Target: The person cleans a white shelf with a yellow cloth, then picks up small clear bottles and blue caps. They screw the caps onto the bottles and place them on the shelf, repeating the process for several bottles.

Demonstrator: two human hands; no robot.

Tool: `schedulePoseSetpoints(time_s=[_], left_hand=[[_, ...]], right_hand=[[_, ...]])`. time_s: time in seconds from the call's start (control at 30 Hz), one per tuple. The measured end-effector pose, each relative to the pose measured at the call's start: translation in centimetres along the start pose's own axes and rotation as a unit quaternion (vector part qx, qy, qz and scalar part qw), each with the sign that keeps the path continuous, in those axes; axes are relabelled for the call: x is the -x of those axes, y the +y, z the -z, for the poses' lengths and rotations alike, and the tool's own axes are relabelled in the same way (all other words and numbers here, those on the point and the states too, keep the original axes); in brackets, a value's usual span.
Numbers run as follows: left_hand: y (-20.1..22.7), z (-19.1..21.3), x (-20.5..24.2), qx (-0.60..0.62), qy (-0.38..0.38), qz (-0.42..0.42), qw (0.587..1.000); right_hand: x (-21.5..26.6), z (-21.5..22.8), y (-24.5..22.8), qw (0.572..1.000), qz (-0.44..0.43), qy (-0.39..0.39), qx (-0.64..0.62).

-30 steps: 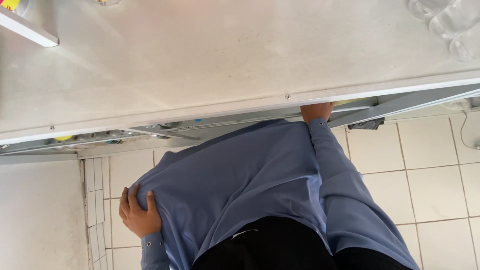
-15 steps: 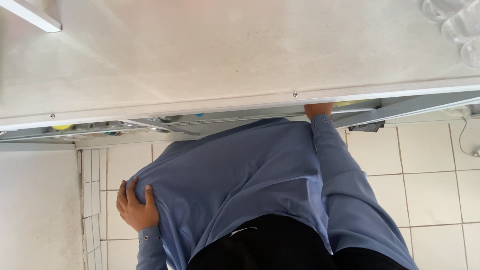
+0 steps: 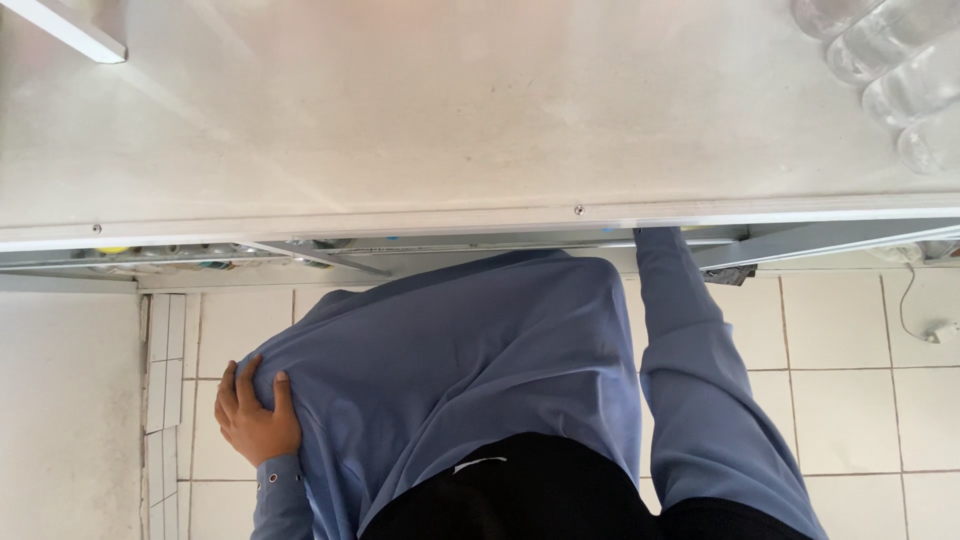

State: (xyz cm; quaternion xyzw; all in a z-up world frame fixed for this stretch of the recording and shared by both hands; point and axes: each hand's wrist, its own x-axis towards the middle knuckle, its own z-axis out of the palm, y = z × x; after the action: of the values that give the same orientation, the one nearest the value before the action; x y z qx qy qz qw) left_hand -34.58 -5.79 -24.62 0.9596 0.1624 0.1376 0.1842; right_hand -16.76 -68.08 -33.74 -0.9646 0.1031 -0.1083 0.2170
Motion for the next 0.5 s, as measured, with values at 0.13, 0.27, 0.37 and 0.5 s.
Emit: schedulePoseSetpoints(time_s=[0.13,0.27,0.37,0.5], left_hand=[[-0.8,-0.4,-0.1,-0.009,-0.006,-0.007,1.0],[0.5,0.3,0.0,0.013,-0.001,-0.01,1.0],[0.2,0.0,-0.1,0.009,-0.004,-0.004,1.0],[-0.4,-0.3,-0.2,-0.007,-0.004,0.005,1.0]], right_hand=[[0.8,0.0,-0.9,0.999,0.004,-0.018,-0.034],[0.8,-1.3,-1.3,0.997,0.01,-0.03,-0.07],[0.4,-3.4,-1.4,0.994,0.018,-0.041,-0.097],[-0.3,-6.9,-2.3,0.988,0.034,-0.058,-0.136]])
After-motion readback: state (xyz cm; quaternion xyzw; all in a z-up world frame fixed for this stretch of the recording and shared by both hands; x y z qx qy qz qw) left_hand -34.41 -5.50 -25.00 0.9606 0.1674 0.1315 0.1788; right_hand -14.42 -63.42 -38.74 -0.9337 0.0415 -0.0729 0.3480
